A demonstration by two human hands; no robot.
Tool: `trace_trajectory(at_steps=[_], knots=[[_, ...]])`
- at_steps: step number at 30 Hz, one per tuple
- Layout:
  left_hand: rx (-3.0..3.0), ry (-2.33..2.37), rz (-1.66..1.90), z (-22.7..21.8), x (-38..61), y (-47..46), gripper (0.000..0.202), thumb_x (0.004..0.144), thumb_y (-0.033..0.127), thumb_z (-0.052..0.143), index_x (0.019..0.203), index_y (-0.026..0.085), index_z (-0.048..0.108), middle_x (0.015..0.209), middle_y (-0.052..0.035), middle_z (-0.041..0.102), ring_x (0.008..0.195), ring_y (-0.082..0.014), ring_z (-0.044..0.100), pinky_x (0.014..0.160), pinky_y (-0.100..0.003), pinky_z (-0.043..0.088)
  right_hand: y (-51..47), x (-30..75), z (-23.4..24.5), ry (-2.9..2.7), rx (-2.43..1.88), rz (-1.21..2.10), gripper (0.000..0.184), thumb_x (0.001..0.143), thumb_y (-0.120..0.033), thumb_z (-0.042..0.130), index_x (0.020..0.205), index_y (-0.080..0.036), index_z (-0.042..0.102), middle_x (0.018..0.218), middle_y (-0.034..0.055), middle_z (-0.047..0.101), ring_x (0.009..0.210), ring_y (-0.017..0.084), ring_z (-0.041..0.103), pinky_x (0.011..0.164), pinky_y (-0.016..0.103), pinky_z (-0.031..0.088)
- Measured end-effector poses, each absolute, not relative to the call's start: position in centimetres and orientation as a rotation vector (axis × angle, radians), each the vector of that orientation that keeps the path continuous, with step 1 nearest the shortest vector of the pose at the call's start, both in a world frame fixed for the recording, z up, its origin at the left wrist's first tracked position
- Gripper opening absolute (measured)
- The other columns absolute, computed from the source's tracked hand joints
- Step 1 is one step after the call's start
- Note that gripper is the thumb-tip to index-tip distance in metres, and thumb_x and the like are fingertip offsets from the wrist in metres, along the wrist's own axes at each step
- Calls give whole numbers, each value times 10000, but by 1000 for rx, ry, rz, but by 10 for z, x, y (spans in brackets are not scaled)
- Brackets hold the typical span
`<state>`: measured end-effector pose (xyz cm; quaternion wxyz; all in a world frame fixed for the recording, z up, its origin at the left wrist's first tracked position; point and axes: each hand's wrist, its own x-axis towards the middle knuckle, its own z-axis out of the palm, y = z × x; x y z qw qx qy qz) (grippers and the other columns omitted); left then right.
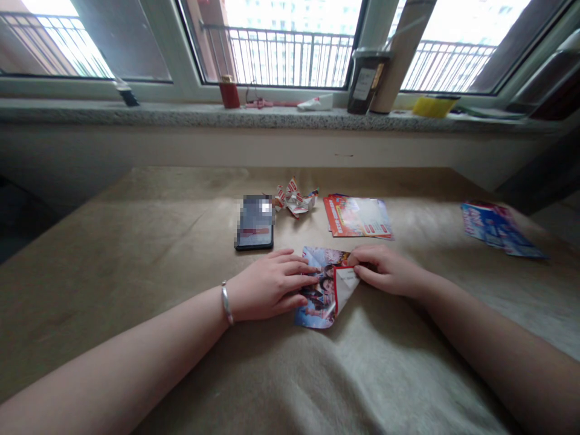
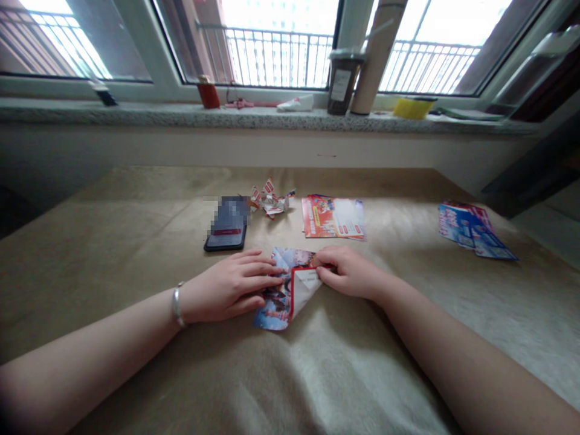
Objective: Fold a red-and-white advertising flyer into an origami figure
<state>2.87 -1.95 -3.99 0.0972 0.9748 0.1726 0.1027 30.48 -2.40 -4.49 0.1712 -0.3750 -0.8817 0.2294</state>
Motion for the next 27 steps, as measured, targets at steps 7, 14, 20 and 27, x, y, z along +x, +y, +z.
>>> trace_trajectory(at_steps=[7, 14, 20, 27], knots=[[2829, 537, 345, -43, 31, -20, 284, 908, 287, 460, 1129, 140, 562, 1162, -109, 614, 1109, -218, 549, 999, -387, 424, -27, 294, -46, -2481, -1391, 417, 163, 834, -247, 453, 773, -192, 595, 730, 34, 639, 649, 147, 563, 601, 247, 418], [2730, 665, 481, -47, 34, -23, 321, 894, 216, 428, 1197, 120, 476, 1191, -147, 553, 1026, -206, 568, 873, -342, 506, -28, 287, -47, -2467, -1479, 250, 156, 846, -269, 470, 785, -199, 596, 788, 41, 661, 725, 167, 590, 639, 262, 436], [2839, 561, 438, -49, 38, -22, 403, 882, 162, 407, 1279, 196, 468, 1347, -104, 475, 1136, -226, 505, 965, -406, 452, -27, 286, -54, -2402, -1505, 241, 149, 844, -279, 480, 790, -198, 593, 801, 39, 658, 741, 171, 591, 662, 273, 450], [2924, 559, 356, -50, 40, -22, 414, 853, 159, 444, 1263, 147, 503, 1284, -92, 553, 1131, -230, 507, 987, -406, 439, -28, 287, -53, -2352, -1243, 241, 172, 866, -249, 481, 888, -200, 644, 944, 63, 657, 857, 171, 598, 764, 299, 484]])
